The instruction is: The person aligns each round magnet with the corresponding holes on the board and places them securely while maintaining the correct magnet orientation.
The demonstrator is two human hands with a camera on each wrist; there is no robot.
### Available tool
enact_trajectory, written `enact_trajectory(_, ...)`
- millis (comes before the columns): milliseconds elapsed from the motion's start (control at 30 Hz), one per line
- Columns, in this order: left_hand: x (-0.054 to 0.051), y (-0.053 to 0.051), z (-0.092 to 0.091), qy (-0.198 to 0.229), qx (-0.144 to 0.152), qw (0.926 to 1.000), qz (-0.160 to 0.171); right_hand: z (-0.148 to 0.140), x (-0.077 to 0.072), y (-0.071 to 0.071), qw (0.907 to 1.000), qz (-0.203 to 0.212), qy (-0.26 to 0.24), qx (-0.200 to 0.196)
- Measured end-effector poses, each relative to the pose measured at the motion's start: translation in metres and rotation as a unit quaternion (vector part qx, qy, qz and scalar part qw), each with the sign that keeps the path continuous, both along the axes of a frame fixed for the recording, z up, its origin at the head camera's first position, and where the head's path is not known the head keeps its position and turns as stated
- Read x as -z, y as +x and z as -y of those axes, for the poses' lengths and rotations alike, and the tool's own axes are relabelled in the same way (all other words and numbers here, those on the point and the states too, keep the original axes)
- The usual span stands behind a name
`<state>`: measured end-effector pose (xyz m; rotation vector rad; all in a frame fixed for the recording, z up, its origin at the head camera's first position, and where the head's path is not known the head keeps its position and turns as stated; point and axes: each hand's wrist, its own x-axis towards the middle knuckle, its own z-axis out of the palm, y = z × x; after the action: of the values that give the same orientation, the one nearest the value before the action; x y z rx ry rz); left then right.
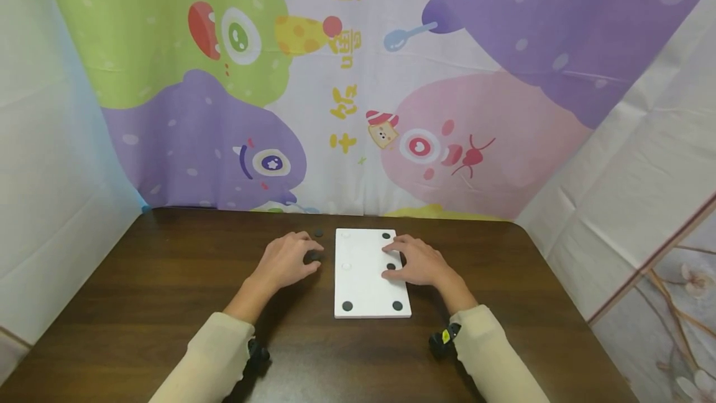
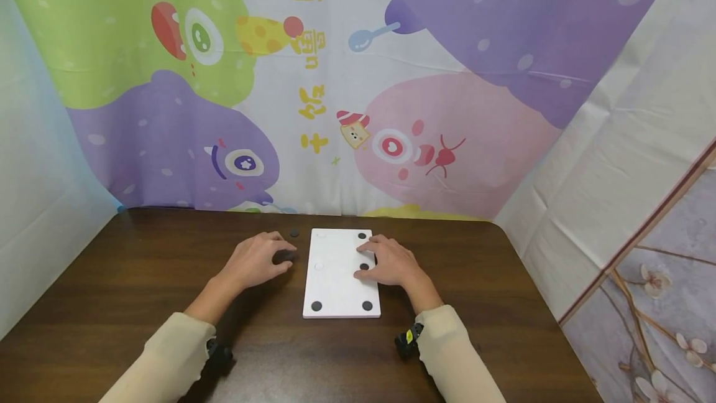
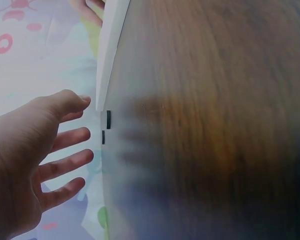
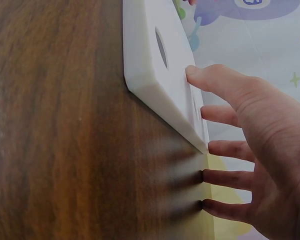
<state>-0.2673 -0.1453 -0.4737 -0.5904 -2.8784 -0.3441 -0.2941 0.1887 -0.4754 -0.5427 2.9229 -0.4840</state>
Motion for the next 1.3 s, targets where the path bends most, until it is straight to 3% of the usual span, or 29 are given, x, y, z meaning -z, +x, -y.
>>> enact_trajectory(200,0.002,-0.002,-0.002,-0.004,0.003,0.9999,0.015,0.000,0.000,0.001,1.0000,0.000,-0.001,0.002)
enact_trajectory(300,0.009,-0.009,0.000,0.002,0.012,0.9997,0.021,0.000,0.000,0.001,1.0000,0.001,-0.002,0.001)
enact_trajectory(367,0.022,-0.019,0.004,0.000,0.019,0.9997,0.015,0.000,-0.001,0.001,1.0000,0.003,-0.002,0.002)
enact_trajectory(433,0.044,-0.032,0.009,-0.011,0.023,0.9997,0.001,0.000,-0.001,0.001,1.0000,0.004,-0.002,0.002)
enact_trajectory(533,0.054,-0.039,0.012,-0.018,0.025,0.9995,0.004,0.000,-0.001,0.000,1.0000,0.005,-0.001,0.001)
enact_trajectory(600,0.050,-0.037,0.012,-0.019,0.025,0.9995,0.010,0.000,-0.001,0.000,1.0000,0.004,0.000,0.000)
enact_trajectory(700,0.028,-0.025,0.007,-0.012,0.027,0.9991,0.030,0.000,-0.001,0.000,1.0000,0.003,0.001,0.000)
enact_trajectory(800,0.023,-0.022,0.004,-0.014,0.032,0.9988,0.035,0.000,-0.001,0.001,1.0000,0.003,0.002,0.000)
enact_trajectory(900,0.038,-0.033,0.008,-0.019,0.038,0.9986,0.031,0.000,-0.001,0.001,1.0000,0.003,0.002,0.000)
enact_trajectory(1000,0.060,-0.049,0.014,-0.024,0.045,0.9986,0.018,0.000,-0.002,0.001,1.0000,0.002,0.002,0.000)
enact_trajectory(1067,0.064,-0.051,0.016,-0.028,0.053,0.9982,0.010,0.000,-0.002,0.001,1.0000,0.001,0.002,0.000)
enact_trajectory(1133,0.058,-0.047,0.014,-0.028,0.053,0.9982,0.006,0.000,-0.002,0.001,1.0000,0.001,0.002,-0.001)
enact_trajectory(1300,0.017,-0.018,0.002,-0.017,0.043,0.9984,0.032,0.000,-0.002,0.001,1.0000,0.001,0.001,0.000)
